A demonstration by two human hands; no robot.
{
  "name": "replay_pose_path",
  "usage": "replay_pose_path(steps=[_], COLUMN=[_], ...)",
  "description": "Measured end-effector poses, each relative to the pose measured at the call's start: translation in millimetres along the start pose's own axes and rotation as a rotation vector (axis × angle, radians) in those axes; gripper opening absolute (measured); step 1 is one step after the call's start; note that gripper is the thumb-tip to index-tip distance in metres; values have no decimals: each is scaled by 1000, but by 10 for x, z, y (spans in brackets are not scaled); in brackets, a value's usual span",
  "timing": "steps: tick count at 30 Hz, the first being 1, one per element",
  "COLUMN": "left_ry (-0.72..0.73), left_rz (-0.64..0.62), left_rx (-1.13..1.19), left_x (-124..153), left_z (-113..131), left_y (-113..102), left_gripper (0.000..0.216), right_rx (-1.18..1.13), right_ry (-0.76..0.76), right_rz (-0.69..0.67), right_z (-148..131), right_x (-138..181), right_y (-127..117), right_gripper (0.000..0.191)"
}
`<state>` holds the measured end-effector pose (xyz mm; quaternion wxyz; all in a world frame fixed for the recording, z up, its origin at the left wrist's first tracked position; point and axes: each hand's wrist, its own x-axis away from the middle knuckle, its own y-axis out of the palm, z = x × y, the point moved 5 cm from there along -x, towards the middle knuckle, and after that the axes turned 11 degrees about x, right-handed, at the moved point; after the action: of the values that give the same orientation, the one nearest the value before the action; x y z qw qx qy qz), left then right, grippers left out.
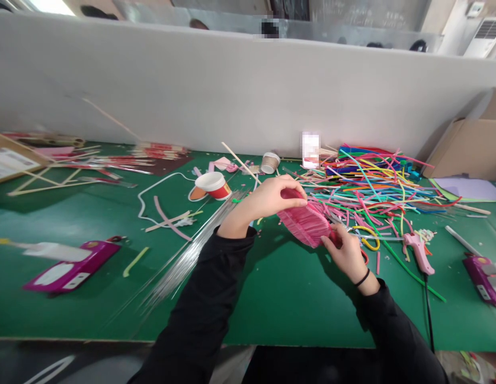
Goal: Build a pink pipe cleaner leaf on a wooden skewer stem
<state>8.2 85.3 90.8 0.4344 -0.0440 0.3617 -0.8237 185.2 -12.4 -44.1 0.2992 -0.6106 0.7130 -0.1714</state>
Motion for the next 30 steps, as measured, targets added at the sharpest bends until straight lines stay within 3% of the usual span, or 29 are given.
replay_pose_path(steps=[3,9,15,19,23,27,30], left_ry=[9,96,216,405,549,302,183], left_rz=[-16,-49,20,223,38,-86,-163], left_rx=[-27,-47,14,145,429,460,529], left_x=[-3,24,100,369,874,1290,1277], left_z=[57,184,417,815,1157,1112,1023], left_y=[22,91,105,-105,-91,84,147], left_gripper=[7,7,36,31,37,35,39], right_rx=[123,99,94,67,29,49,58], right_ry=[-24,-73,-102,-105,-117,-87,-63], right_rz=[37,69,114,105,88,92,97], right_z=[-31,-130,-144,-120,-134,-145,-137], right_x=[8,14,10,11,21,17,9], right_y=[-28,-69,-80,-64,-58,-73,-83], right_gripper=[30,35,26,22,22,22,20])
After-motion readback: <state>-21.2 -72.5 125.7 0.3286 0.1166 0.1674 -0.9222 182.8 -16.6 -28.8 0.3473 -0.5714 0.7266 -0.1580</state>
